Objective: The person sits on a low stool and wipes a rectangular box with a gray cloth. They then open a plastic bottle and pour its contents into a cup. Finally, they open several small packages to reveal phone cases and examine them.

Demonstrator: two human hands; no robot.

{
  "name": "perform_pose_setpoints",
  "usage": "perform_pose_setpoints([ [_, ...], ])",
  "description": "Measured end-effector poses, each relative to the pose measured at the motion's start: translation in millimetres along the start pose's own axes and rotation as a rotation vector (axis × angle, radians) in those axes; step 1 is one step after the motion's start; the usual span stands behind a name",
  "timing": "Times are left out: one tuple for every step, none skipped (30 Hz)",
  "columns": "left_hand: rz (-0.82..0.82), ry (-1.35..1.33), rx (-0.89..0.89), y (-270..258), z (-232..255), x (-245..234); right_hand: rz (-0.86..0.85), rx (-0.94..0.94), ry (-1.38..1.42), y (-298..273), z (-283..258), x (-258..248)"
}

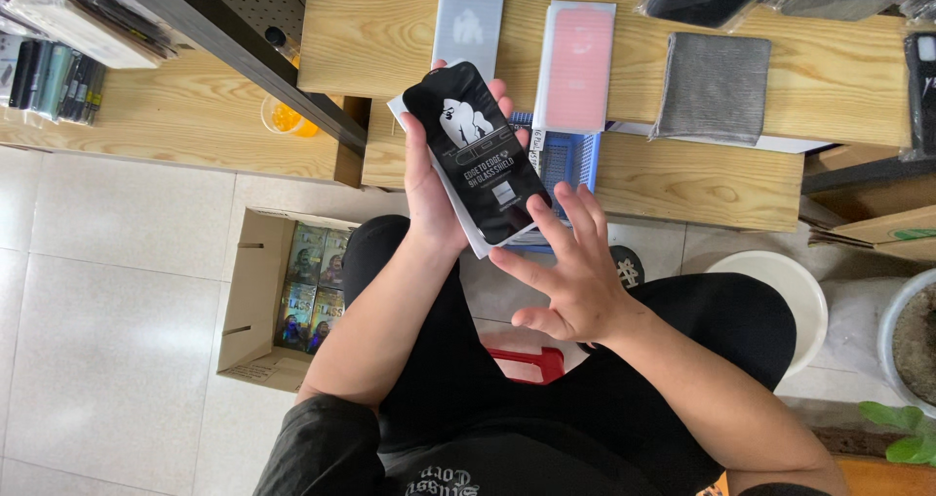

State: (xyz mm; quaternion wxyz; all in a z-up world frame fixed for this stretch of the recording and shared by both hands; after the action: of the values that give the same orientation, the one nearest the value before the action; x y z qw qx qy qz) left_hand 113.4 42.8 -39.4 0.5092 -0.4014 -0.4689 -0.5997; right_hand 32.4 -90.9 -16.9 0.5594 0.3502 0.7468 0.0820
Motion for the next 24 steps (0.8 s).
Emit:
perform_pose_setpoints([
  [-0.001,-0.001,0.000,-1,-2,2,0.000,0.000,-0.001,1,0,0],
  [0.000,0.016,0.002,-2,-3,4,0.019,-0.002,-0.038,1,1,-2],
  [0.000,0.033,0.004,-2,-5,6,0.039,-0.003,-0.074,2,1,-4],
  [-0.001,0.032,0.005,-3,-4,6,0.039,-0.004,-0.075,1,3,-6],
  [0.012,0.037,-0.010,-4,-4,4,0.064,0.002,-0.068,-1,6,-9],
  [0.025,0.041,-0.024,-5,-5,2,0.088,0.008,-0.060,-3,9,-13],
  [0.024,0.041,-0.023,-5,-4,1,0.087,0.006,-0.061,-4,9,-13],
  [0.026,0.039,-0.010,-4,-2,0,0.112,-0.012,-0.067,-5,9,-14],
  [0.028,0.038,0.003,-3,0,0,0.136,-0.031,-0.073,-7,8,-16],
  [0.027,0.040,0.006,-4,-1,-2,0.137,-0.035,-0.072,-6,7,-16],
  [0.035,0.050,0.019,-4,-1,-3,0.141,-0.034,-0.075,-5,7,-16],
  [0.042,0.061,0.028,-5,-2,-4,0.147,-0.031,-0.079,-4,7,-17],
  [0.042,0.064,0.029,-5,-2,-5,0.149,-0.033,-0.078,-3,7,-18],
  [0.043,0.030,0.023,-4,-4,-7,0.151,-0.033,-0.080,-1,9,-19],
  [0.044,-0.004,0.018,-3,-6,-8,0.153,-0.034,-0.082,0,11,-21],
  [0.036,-0.003,0.023,-2,-3,-7,0.155,-0.043,-0.087,0,12,-24],
  [0.031,-0.001,0.012,-1,-2,-6,0.162,-0.015,-0.050,0,18,-27],
  [0.038,-0.002,-0.003,-4,-3,-7,0.165,0.023,-0.008,-3,21,-29],
  [0.041,-0.004,-0.002,-3,-4,-11,0.162,0.024,-0.006,-4,22,-30],
  [0.034,-0.011,0.026,-2,-2,-14,0.176,0.031,-0.001,-5,25,-31],
  [0.027,-0.017,0.053,0,-1,-17,0.189,0.038,0.004,-5,28,-33],
  [0.027,-0.017,0.054,0,1,-19,0.189,0.037,0.005,-6,28,-33],
  [0.051,-0.044,0.039,0,1,-22,0.191,0.043,0.009,-6,28,-34],
  [0.075,-0.071,0.024,-1,0,-26,0.193,0.050,0.014,-7,29,-34],
])
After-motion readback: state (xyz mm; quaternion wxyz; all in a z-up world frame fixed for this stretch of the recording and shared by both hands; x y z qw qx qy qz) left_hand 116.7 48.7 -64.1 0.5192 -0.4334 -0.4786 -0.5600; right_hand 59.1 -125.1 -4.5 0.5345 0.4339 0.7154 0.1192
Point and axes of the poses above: each hand's wrist, its own y-axis towards the middle knuckle, its own x-axis out of the palm, z = x × y, the point moved 8 cm from there along y, towards the middle knuckle, and after that the axes turned 11 degrees about -z, right-handed, at the moved point
